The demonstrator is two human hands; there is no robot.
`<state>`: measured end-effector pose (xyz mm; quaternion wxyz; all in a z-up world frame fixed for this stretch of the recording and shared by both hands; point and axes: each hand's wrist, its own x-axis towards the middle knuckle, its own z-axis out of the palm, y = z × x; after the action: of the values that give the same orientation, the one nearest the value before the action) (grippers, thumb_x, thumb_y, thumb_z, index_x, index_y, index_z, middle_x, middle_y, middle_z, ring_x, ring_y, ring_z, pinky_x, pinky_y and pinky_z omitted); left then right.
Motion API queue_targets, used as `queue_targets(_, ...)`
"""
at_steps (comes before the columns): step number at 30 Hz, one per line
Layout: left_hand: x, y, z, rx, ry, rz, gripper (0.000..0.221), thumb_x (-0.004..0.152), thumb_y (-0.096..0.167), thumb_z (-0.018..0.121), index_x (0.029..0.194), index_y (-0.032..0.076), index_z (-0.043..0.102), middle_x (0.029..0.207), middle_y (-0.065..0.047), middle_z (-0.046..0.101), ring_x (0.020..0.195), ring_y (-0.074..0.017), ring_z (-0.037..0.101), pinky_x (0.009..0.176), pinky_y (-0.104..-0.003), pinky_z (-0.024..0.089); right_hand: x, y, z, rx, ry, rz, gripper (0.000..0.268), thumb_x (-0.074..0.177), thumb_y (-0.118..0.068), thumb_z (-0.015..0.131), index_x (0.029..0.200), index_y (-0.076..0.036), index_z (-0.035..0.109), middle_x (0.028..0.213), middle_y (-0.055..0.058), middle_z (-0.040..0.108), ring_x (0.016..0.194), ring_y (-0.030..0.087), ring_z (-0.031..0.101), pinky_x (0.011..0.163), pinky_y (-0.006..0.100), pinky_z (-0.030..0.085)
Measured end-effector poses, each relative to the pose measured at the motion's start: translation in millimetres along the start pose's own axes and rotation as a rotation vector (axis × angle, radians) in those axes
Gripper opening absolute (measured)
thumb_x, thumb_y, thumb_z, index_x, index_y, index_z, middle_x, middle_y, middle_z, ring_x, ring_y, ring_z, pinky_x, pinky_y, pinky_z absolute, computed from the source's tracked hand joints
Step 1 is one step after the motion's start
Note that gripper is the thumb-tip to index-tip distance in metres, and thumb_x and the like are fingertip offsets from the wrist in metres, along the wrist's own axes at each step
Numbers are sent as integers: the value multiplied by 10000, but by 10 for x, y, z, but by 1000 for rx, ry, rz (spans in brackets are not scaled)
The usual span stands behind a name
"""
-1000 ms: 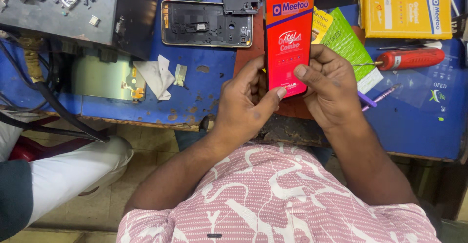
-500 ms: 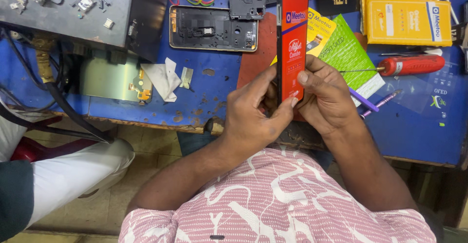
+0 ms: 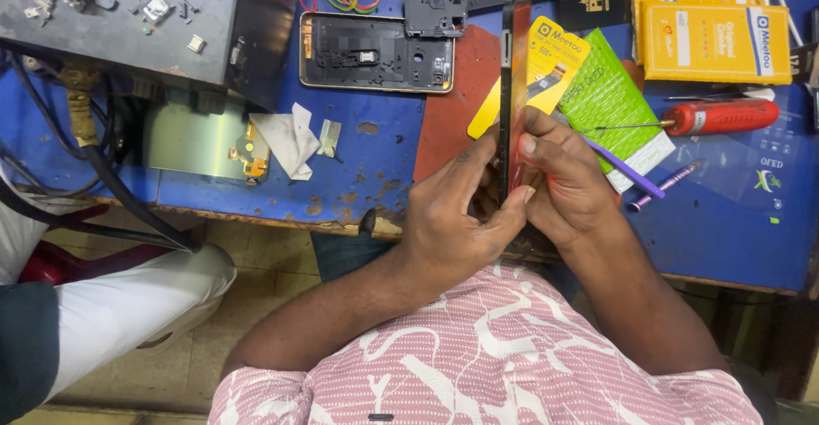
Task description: The person disassembles a smartphone, removes the back cover, and uses a screwdriver to manipulate internal components and the battery area. They handle a small black plastic frame and a battery, working on the device's internal assembly.
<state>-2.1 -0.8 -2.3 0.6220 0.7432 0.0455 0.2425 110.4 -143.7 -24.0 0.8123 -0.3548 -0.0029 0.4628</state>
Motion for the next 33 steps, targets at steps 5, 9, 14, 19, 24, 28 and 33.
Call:
queue_targets(5,-55,-14,-8,-76,-40,-65,489,1000,106,743,1429,15,527,1078,-149,719,853,-216,757,739,-311,617,-115,6,30,-171,150,-240,326,985,-14,710,1284,38,592,1184,144,721,1036,200,740,960,328,614)
queue_targets(9,-88,-62,68,-122,-101,-190,520,1010,130,705,1470,19,489,1005,-138,740,806,-197,770,687,-315,608,-250,29,-22,-247,184,-377,287,1029,28,713,1286,31,587,1159,161,721,1016,183,734,993,321,610)
queue_targets(14,-106,-113,80,-157,-131,-170,466,1031,114,693,1453,24,515,1016,-139,751,805,-188,761,686,-305,593,-366,7,-81,-308,227,-372,301,1001,26,732,1256,26,571,1176,157,720,1036,193,736,940,340,623)
queue_targets(19,-83,-138,77,-234,-181,-243,473,1016,101,666,1451,9,503,990,-131,751,777,-183,757,658,-302,598,-446,0,-130,-469,215,-313,419,915,64,742,1297,27,574,1222,138,709,1109,186,717,995,342,614)
queue_targets(24,-107,-206,118,-255,-195,-207,425,1042,96,660,1430,6,512,1039,-148,742,877,-199,778,742,-311,623,-511,4,-179,-564,288,-314,383,918,105,719,1277,50,595,1199,157,712,1090,203,717,964,359,628)
queue_targets(28,-129,-253,106,-250,-205,-172,388,1064,128,661,1407,8,526,1078,-157,740,951,-226,786,816,-322,635,-551,12,-145,-638,311,-346,346,910,92,735,1226,43,601,1165,160,717,1056,202,733,933,364,654)
queue_targets(33,-140,-274,33,-175,-231,-174,395,1044,155,690,1382,11,546,1072,-150,746,954,-230,789,818,-318,624,-614,27,-89,-915,340,-419,327,916,66,768,1207,43,621,1129,155,724,992,182,730,899,324,637)
